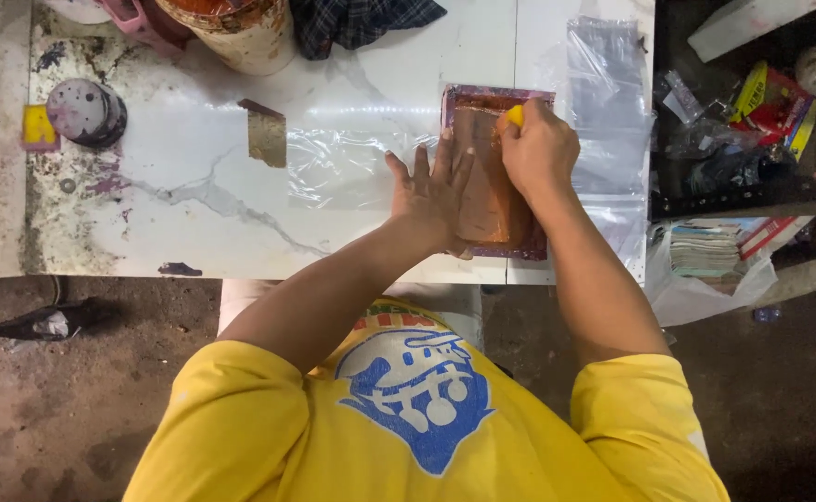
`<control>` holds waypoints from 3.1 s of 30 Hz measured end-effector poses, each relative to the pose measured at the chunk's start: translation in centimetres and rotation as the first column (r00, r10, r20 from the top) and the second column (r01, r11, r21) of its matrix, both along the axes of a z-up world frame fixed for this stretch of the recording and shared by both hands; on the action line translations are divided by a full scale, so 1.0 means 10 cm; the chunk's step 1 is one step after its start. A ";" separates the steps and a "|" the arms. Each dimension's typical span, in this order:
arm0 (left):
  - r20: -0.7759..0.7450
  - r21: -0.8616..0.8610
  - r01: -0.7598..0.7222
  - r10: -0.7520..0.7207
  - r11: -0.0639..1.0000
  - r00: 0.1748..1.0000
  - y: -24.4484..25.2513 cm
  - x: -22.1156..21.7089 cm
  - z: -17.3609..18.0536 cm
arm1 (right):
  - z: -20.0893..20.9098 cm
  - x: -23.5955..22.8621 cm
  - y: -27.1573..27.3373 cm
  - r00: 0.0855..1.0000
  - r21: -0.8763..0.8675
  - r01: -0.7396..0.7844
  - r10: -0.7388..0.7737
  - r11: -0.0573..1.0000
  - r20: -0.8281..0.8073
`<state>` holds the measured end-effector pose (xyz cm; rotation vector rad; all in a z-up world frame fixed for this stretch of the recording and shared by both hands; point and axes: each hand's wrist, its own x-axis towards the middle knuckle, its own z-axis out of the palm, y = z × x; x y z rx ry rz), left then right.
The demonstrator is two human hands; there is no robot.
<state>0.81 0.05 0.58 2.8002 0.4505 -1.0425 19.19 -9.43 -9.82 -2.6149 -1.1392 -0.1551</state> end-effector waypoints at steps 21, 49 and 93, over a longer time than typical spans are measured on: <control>-0.040 0.024 -0.018 0.019 1.000 0.999 -0.07 0.11 0.01 | 0.14 0.25 -0.03 0.858 -0.072 -0.503 0.507 0.861 0.077; 0.175 0.065 -0.051 0.039 0.997 0.984 -0.10 -0.04 -0.03 | 0.27 -0.80 -0.85 0.930 -0.028 -0.119 0.102 0.992 -0.352; 0.134 0.025 0.041 -0.044 0.999 0.990 -0.02 -0.11 0.06 | -0.08 0.03 -0.18 0.972 -0.050 -0.230 0.232 0.972 0.030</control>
